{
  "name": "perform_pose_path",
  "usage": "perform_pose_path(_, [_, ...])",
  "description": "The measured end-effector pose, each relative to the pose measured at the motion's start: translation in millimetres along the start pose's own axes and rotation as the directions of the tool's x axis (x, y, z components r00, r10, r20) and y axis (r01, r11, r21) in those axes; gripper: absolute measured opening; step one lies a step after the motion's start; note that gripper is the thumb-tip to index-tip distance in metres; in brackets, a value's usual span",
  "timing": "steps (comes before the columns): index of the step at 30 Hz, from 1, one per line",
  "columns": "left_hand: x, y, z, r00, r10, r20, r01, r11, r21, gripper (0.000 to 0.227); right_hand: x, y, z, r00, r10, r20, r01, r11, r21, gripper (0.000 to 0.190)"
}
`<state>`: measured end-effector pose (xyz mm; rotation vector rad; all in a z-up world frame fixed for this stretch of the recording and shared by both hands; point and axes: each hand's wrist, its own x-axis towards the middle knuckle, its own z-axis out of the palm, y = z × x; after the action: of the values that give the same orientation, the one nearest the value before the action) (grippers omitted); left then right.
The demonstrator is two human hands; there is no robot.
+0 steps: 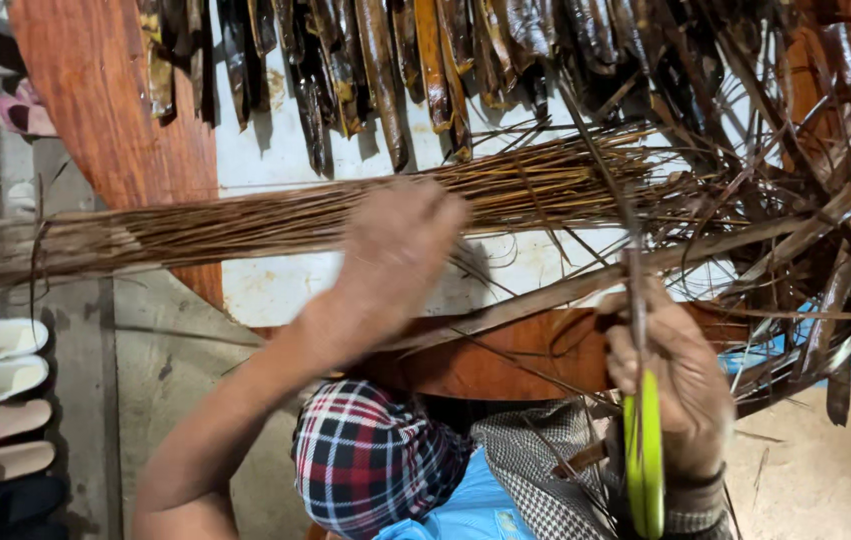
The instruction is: The person uses a knife to scrape and clean individual dried palm frond ribs over a wooden table, occasionally gathering them into a bundle.
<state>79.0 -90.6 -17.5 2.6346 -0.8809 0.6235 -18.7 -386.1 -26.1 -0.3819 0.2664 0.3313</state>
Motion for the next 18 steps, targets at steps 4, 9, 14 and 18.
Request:
perform_pose_path(4, [1.9,-31.2,-11.9,0.993,-0.003,0.117,-0.006,0.997,0.075,0.038,-9.7,-27.7,-28.7,0.995,-0.066,0.071,0.068,0.997,-0.034,0.053])
perform_pose_path(9, [1.2,-29.9,15.0,0.981,-0.040,0.190,-0.013,0.964,0.267,0.090,-18.0,-25.8,-19.7,0.963,-0.247,-0.111,0.216,0.947,-0.239,0.064])
perform_pose_path(14, [0.5,-30.2,13.3,0.971,-0.039,0.237,-0.012,0.978,0.210,0.076,-19.5,-24.5,-19.1,0.954,-0.264,-0.138,0.212,0.927,-0.310,0.066])
perform_pose_path(18, [-6.0,-29.9,9.9,0.978,-0.016,0.209,-0.006,0.994,0.105,0.054,-17.6,-22.4,-19.7,0.947,-0.278,-0.158,0.219,0.924,-0.312,0.066])
